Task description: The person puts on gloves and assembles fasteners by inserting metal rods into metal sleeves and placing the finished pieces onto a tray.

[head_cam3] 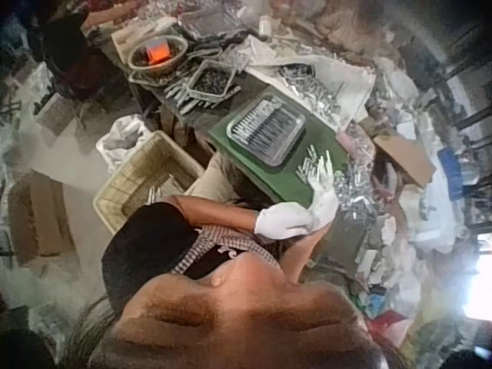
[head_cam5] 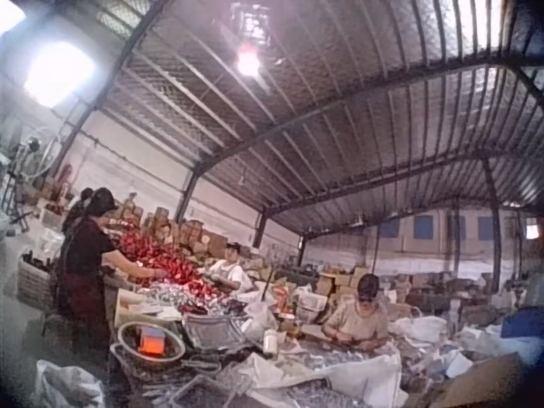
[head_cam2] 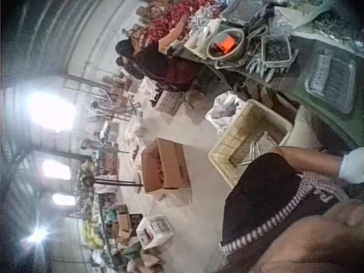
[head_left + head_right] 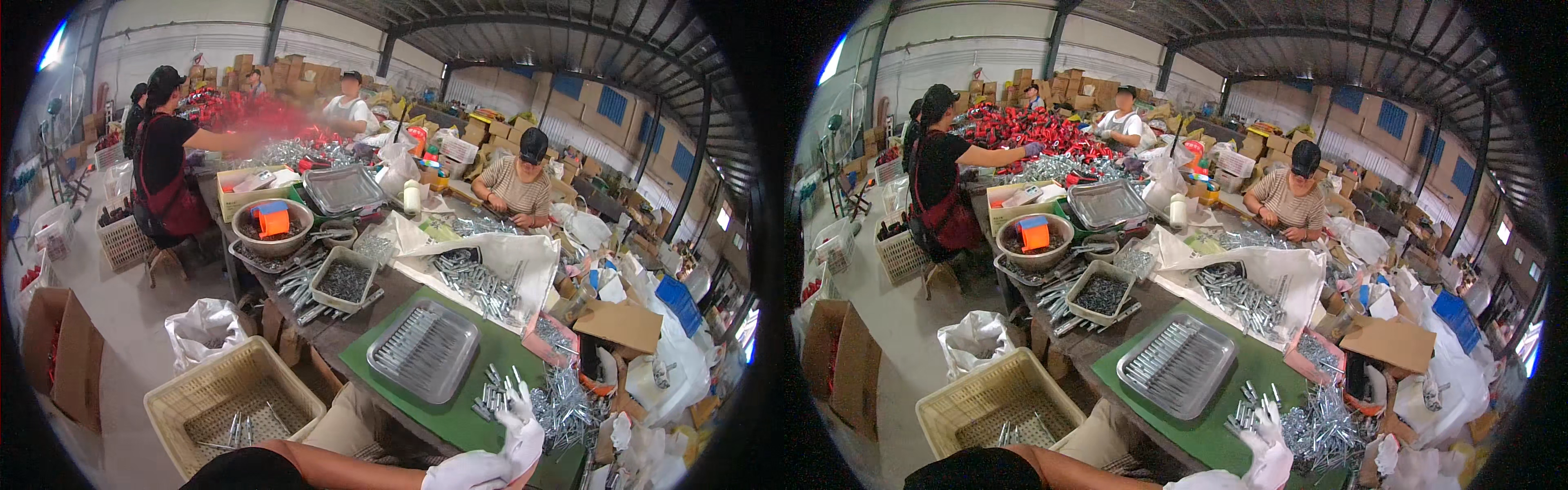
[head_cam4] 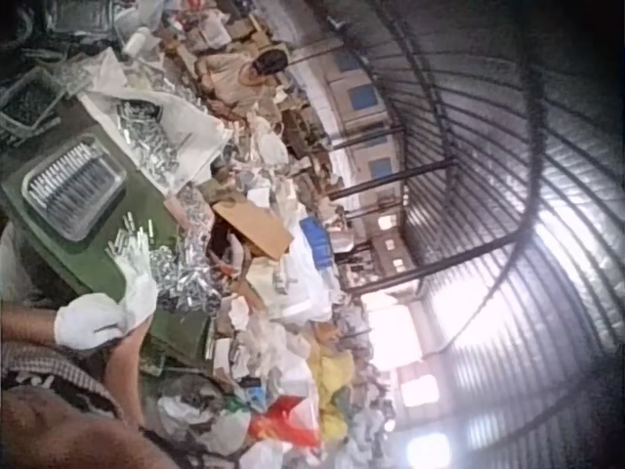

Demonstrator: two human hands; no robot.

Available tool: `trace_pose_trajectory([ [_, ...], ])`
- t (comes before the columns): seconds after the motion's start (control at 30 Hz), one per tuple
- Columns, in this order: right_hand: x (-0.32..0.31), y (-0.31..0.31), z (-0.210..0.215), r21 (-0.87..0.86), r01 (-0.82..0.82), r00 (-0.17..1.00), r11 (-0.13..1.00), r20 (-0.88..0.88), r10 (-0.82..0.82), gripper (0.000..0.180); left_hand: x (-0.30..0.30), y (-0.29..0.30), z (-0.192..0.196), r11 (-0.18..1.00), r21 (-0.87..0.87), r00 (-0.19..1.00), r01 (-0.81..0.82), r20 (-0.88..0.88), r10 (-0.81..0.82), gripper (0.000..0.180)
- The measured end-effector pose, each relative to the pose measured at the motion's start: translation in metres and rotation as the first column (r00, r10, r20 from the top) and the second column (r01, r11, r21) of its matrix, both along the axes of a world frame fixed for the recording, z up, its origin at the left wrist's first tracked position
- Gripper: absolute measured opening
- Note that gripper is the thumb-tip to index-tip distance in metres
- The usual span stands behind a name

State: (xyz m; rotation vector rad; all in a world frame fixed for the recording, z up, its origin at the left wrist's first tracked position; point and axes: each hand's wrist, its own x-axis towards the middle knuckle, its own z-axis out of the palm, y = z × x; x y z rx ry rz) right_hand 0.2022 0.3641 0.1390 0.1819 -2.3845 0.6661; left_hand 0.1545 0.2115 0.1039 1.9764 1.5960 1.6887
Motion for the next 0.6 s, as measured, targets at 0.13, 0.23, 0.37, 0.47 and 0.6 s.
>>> trace_pose_trajectory([
  [0.13, 0.001, -0.018, 0.001, -0.216, -0.127, 0.978, 0.968, -0.191, 0.086, 0.043, 0.001, 0.003, -0.014, 0.996, 0.084, 1.0, -0.025, -0.005, 0.025, 0.016],
  [0.23, 0.005, -0.021, 0.001, -0.24, -0.121, 0.981, 0.963, -0.179, 0.079, 0.044, -0.006, 0.0, -0.01, 0.998, 0.057, 0.998, -0.042, 0.042, 0.039, 0.015],
  [0.37, 0.004, -0.025, 0.007, -0.259, -0.12, 0.983, 0.958, -0.165, 0.079, 0.045, -0.01, -0.006, -0.002, 0.997, 0.057, 0.987, -0.05, 0.153, 0.04, 0.016],
  [0.47, 0.001, -0.038, 0.014, -0.274, -0.12, 0.984, 0.954, -0.161, 0.078, 0.045, -0.016, -0.004, -0.006, 0.999, 0.011, 0.972, -0.042, 0.232, 0.038, 0.021],
  [0.6, -0.009, -0.05, 0.026, -0.307, -0.121, 0.986, 0.944, -0.151, 0.077, 0.047, -0.034, -0.003, 0.004, 0.958, 0.03, 0.94, -0.285, 0.206, 0.273, 0.032],
])
